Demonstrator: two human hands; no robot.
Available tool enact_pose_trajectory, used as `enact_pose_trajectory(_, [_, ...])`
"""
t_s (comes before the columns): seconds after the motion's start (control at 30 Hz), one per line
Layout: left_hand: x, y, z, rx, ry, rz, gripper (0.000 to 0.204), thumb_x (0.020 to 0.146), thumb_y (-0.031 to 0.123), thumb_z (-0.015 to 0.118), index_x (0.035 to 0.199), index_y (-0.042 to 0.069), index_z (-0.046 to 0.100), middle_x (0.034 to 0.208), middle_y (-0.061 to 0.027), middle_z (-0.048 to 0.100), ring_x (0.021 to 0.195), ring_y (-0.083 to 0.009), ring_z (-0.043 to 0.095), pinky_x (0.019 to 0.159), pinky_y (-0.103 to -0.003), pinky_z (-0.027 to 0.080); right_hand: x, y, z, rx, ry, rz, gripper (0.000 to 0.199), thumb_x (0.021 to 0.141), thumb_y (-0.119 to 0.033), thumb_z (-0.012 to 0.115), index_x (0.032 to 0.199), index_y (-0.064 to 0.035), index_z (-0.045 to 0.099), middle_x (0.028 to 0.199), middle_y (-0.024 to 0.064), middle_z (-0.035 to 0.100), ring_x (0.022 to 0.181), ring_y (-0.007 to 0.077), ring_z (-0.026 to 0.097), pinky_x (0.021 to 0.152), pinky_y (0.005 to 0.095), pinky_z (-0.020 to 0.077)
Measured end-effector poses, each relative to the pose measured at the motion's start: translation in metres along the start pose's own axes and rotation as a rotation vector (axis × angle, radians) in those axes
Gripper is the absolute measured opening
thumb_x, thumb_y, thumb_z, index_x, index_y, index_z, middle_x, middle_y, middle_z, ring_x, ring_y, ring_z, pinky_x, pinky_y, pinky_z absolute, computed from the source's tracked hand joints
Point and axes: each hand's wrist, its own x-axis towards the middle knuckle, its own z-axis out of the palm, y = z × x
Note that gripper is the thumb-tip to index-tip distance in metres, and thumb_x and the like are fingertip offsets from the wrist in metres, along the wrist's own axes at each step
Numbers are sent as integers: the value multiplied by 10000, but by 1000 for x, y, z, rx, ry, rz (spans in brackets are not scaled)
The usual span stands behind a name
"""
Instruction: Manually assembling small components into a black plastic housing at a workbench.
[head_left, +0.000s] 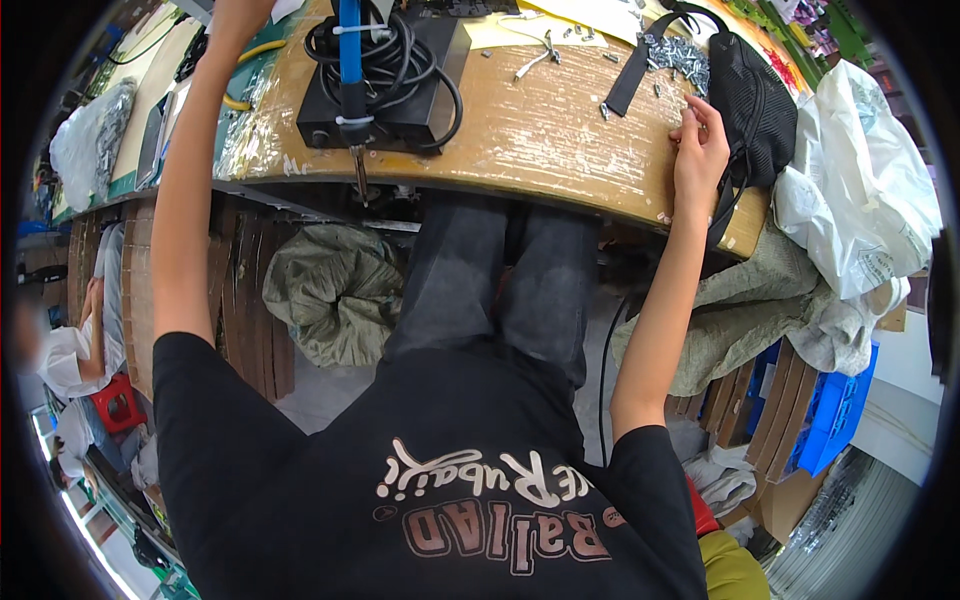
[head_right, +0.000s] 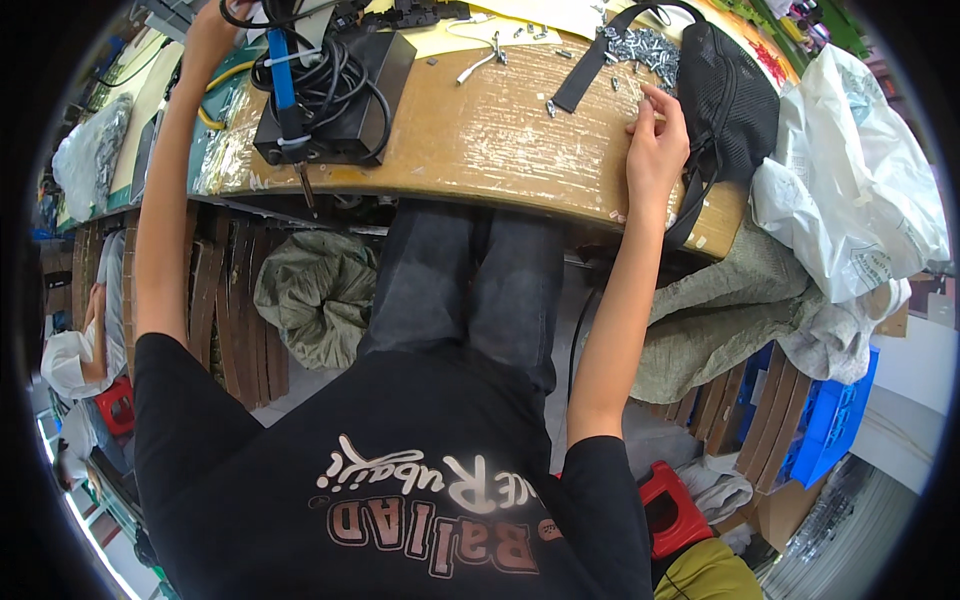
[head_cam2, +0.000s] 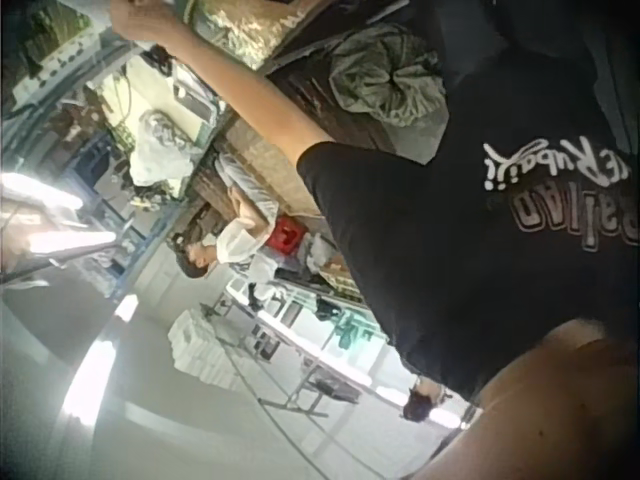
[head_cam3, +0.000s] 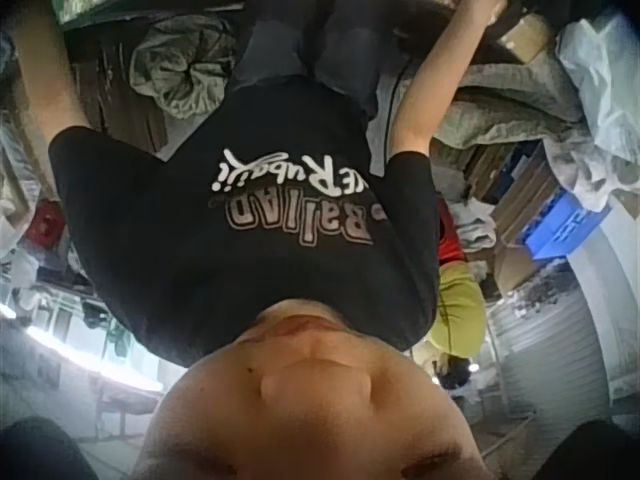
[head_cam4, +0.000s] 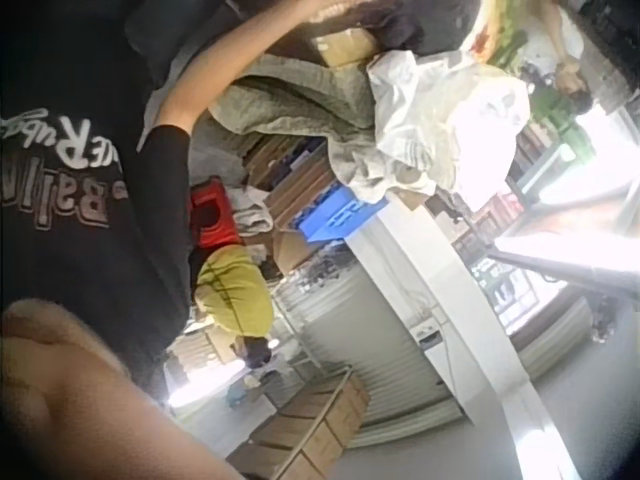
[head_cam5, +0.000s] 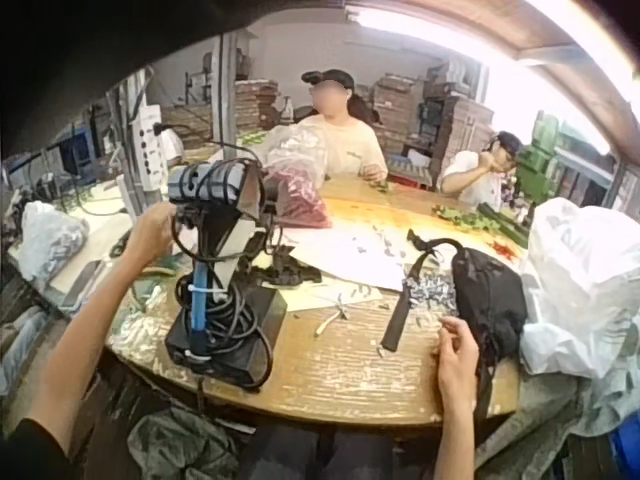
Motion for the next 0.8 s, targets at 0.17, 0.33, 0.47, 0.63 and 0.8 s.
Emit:
enact_pose_trajectory(0.17, [-68,18,-70,-278,338,-321,221,790,192,575,914,11,604,820,-129,615,763,-212,585,678,-310,445,-2,6,-2,90,-10,-6,207,854,-90,543,1040,-34,611,734,9,564,605,55,498,559,188,415])
enact_pose_trajectory(0.33, [-150,76,-130,-707,436,-851,254,872,155,480,1074,1,489,864,-57,549,749,-132,517,681,-278,441,-3,10,-6,183,5,-13,202,822,-90,581,1008,-21,620,760,23,602,616,64,527,565,194,437])
enact_pose_trajectory(0.47, [-197,162,-171,-1290,363,-1168,300,923,205,360,1182,60,402,783,-38,470,608,-103,443,490,-233,393,1,16,-6,209,3,-23,166,820,-79,574,958,-1,621,744,38,610,606,76,543,560,204,444])
enact_pose_trajectory(0.63, [-240,236,-176,-1758,291,-1395,357,942,282,336,1224,66,377,734,-33,411,520,-94,373,390,-191,323,5,17,-2,162,49,-60,128,825,-69,562,914,7,612,733,44,608,587,80,545,553,211,446])
enact_pose_trajectory(0.8, [-257,265,-173,-2042,106,-1442,511,938,398,260,1239,0,371,826,-62,472,543,-105,410,398,-199,338,7,19,-5,120,51,-83,124,825,-63,566,922,-1,611,729,48,603,593,84,552,559,215,463])
